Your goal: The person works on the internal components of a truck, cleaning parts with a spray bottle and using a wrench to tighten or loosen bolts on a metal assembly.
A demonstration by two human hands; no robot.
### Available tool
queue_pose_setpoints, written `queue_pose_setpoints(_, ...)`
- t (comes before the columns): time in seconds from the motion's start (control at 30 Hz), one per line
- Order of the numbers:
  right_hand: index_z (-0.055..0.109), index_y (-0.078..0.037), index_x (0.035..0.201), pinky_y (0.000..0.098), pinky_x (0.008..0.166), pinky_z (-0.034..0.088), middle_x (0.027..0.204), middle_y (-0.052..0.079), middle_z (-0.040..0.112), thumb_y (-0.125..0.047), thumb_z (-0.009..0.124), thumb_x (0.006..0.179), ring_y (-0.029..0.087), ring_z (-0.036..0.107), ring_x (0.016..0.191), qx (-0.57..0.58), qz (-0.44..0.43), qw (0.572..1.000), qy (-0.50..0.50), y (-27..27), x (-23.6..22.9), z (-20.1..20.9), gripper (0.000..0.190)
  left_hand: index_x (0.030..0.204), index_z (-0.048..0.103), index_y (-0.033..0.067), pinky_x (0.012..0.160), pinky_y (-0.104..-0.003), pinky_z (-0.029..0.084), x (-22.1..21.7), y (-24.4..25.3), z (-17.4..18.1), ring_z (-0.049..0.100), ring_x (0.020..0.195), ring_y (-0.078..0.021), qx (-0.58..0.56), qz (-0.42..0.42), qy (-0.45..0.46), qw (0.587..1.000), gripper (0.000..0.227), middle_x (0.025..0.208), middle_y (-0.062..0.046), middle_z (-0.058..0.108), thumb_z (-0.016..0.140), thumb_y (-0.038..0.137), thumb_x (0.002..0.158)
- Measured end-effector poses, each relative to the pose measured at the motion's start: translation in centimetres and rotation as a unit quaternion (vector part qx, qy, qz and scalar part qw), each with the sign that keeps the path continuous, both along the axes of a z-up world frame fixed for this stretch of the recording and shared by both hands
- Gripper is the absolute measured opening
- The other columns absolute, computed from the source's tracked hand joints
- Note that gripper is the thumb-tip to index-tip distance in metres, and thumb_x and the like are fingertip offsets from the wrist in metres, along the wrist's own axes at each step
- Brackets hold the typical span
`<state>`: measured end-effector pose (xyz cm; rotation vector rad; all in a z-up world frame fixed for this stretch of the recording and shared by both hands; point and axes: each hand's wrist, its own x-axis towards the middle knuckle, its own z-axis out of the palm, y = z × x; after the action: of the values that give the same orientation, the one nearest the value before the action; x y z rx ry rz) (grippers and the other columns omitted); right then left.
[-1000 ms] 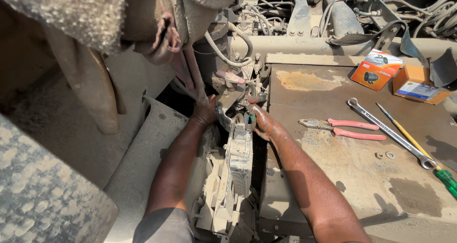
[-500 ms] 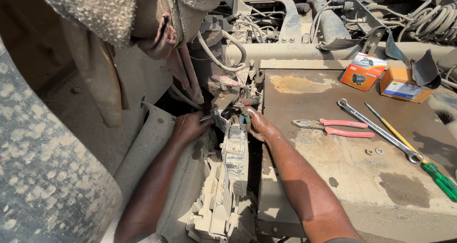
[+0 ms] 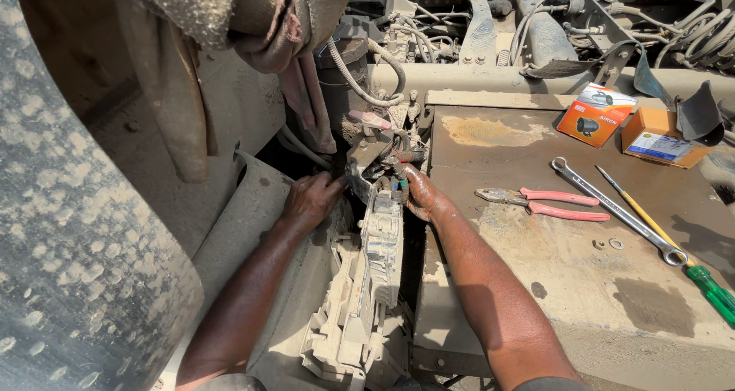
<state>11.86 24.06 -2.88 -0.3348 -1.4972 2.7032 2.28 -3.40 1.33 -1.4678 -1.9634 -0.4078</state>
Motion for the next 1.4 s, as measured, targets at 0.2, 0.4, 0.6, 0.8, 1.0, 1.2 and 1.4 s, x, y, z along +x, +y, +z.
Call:
queue_pose_setpoints(0.2,0.064,-0.007,0.122,0.0347,0.087,0.063,0.107,0.007,0.07,-0.04,0.055,0.106,0.017,0.07,0.091,-0.012,0.009,1.0,0.023,0.5,-0.7,-1.1,0.037,0.113,0.071,0.0119,0.068,-0.043,0.056,-0.1,0.9,0.3,0.067,0.076,-0.0268,0.037,-0.026,-0.021,0.999,0.026,0.085,-0.008,0.058,0.08,0.013,0.089)
queue_pose_setpoints(0.4,0.064,-0.007,0.12,0.0341,0.086,0.065,0.106,0.008,0.072,-0.041,0.052,0.102,0.018,0.073,0.091,0.0,0.011,1.0,0.003,-0.2,0.0,0.2,0.039,0.107,0.071,0.0085,0.07,-0.044,0.057,-0.2,1.3,1.0,0.068,0.078,-0.0275,0.007,-0.016,-0.033,0.999,0.025,0.087,-0.009,0.059,0.081,0.015,0.085)
queue_pose_setpoints(0.6,0.063,-0.004,0.126,0.034,0.089,0.063,0.11,0.009,0.072,-0.039,0.053,0.105,0.018,0.073,0.093,-0.02,0.018,0.999,0.027,0.1,-0.6,-0.5,0.042,0.102,0.069,0.0045,0.072,-0.043,0.058,-0.6,2.5,1.5,0.069,0.08,-0.0287,-0.01,-0.01,-0.025,1.0,0.026,0.09,-0.011,0.061,0.081,0.011,0.08)
queue_pose_setpoints(0.8,0.057,-0.013,0.132,0.0399,0.093,0.061,0.117,0.01,0.07,-0.051,0.041,0.101,0.02,0.07,0.103,0.054,0.004,0.998,-0.029,1.2,-1.9,-2.3,0.051,0.091,0.069,0.004,0.075,-0.044,0.058,-5.9,4.7,-0.9,0.07,0.08,-0.0295,-0.065,0.019,0.022,0.997,0.018,0.086,-0.01,0.064,0.077,0.014,0.079)
queue_pose_setpoints(1.0,0.044,-0.01,0.155,0.0372,0.112,0.037,0.146,0.003,0.05,-0.054,0.038,0.115,0.013,0.046,0.132,0.346,-0.035,0.935,0.067,3.3,-4.1,-6.1,0.06,0.105,0.073,0.0044,0.067,-0.047,0.054,-11.0,10.6,-5.1,0.068,0.074,-0.0364,0.115,-0.076,-0.08,0.987,0.026,0.081,-0.015,0.068,0.071,0.016,0.082)
queue_pose_setpoints(1.2,0.059,-0.007,0.129,0.04,0.094,0.061,0.117,0.012,0.069,-0.053,0.042,0.103,0.021,0.071,0.101,0.048,0.005,0.999,-0.021,2.0,-2.4,-3.5,0.056,0.107,0.067,0.0049,0.075,-0.048,0.057,-11.4,6.8,-4.8,0.071,0.084,-0.0383,-0.084,0.042,-0.047,0.994,0.026,0.095,-0.019,0.073,0.06,0.012,0.082)
queue_pose_setpoints(1.4,0.063,-0.004,0.123,0.0386,0.084,0.062,0.109,0.012,0.069,-0.047,0.049,0.106,0.021,0.07,0.092,0.029,0.04,0.998,0.037,1.4,-1.6,-2.6,0.048,0.096,0.07,0.0049,0.077,-0.052,0.055,-4.7,3.9,0.1,0.071,0.082,-0.0365,-0.142,0.158,-0.189,0.959,0.034,0.087,-0.018,0.072,0.067,0.039,0.096)
